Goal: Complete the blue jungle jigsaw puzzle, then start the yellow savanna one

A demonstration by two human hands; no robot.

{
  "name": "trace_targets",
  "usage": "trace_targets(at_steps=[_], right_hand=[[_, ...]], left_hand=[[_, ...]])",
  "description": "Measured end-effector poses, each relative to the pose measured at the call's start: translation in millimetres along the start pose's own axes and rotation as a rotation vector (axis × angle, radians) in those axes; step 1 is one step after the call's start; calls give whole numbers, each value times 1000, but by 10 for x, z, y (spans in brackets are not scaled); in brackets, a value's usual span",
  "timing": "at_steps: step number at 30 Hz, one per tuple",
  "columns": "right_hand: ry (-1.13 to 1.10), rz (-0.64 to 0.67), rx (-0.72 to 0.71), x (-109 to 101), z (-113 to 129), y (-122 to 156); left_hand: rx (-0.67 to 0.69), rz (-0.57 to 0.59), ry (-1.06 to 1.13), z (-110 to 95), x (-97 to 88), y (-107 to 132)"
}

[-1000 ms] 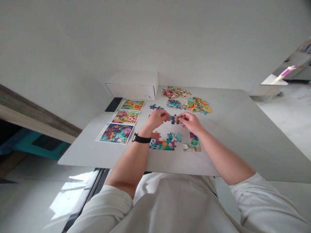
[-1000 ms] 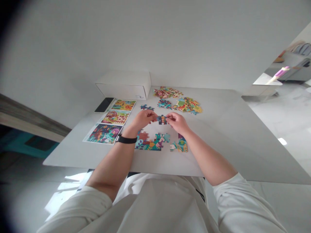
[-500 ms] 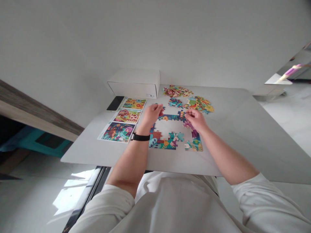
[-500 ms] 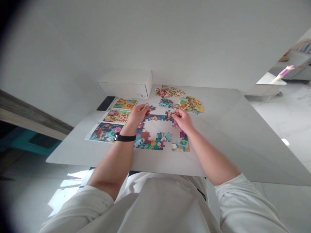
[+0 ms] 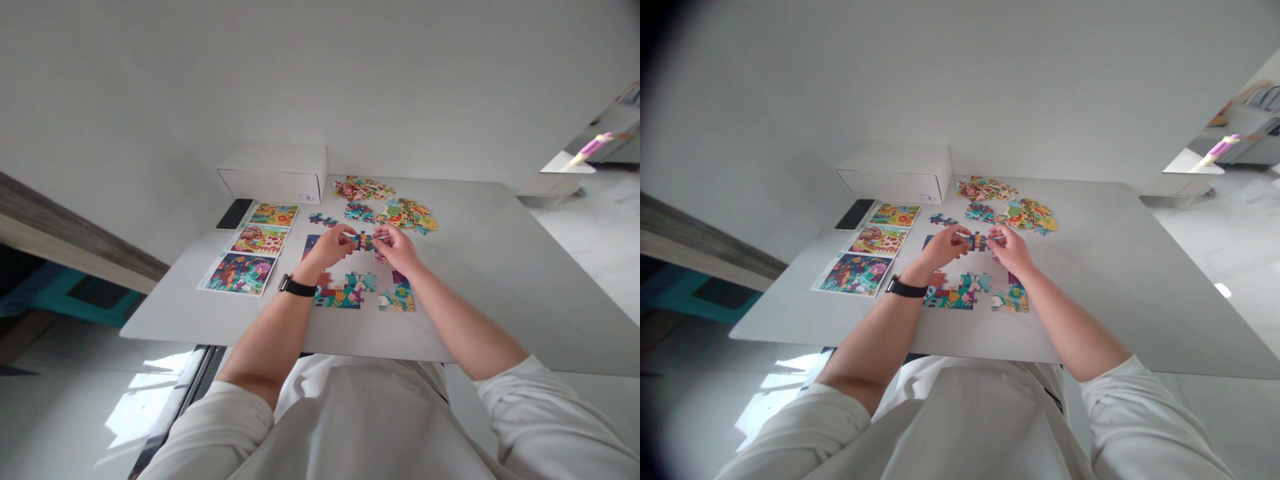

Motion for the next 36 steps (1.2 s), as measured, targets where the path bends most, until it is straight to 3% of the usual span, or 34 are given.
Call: trace_targets(at_steps=[2, 7, 12, 19, 26, 32, 36], right_hand=[[106, 0, -91, -1, 55, 26], [318, 149, -279, 82, 117, 67], [365, 153, -410, 132, 111, 69], [377, 213, -397, 192, 85, 65], [466, 296, -408, 266, 1, 36], [492, 294, -396, 303, -33, 25], [485, 291, -396, 319, -29, 25]], left_hand=[[-40, -19, -2, 2, -57, 14], [-142, -9, -54, 70, -112, 22], [-184, 32, -108, 91, -87, 15], [-173, 43, -186, 113, -86, 21], [12, -65, -638, 130, -204, 32], [262, -9, -748, 139, -193, 18], [341, 46, -767, 150, -130, 9]])
Point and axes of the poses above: each hand's wrist, its own y-axis away from the middle knuckle, its own x-axis out of the palm, z = x × y, the point moved 3 cm from there along -y, towards the middle knuckle, and after that the axes turned 3 degrees about -y, right-handed, at the moved point
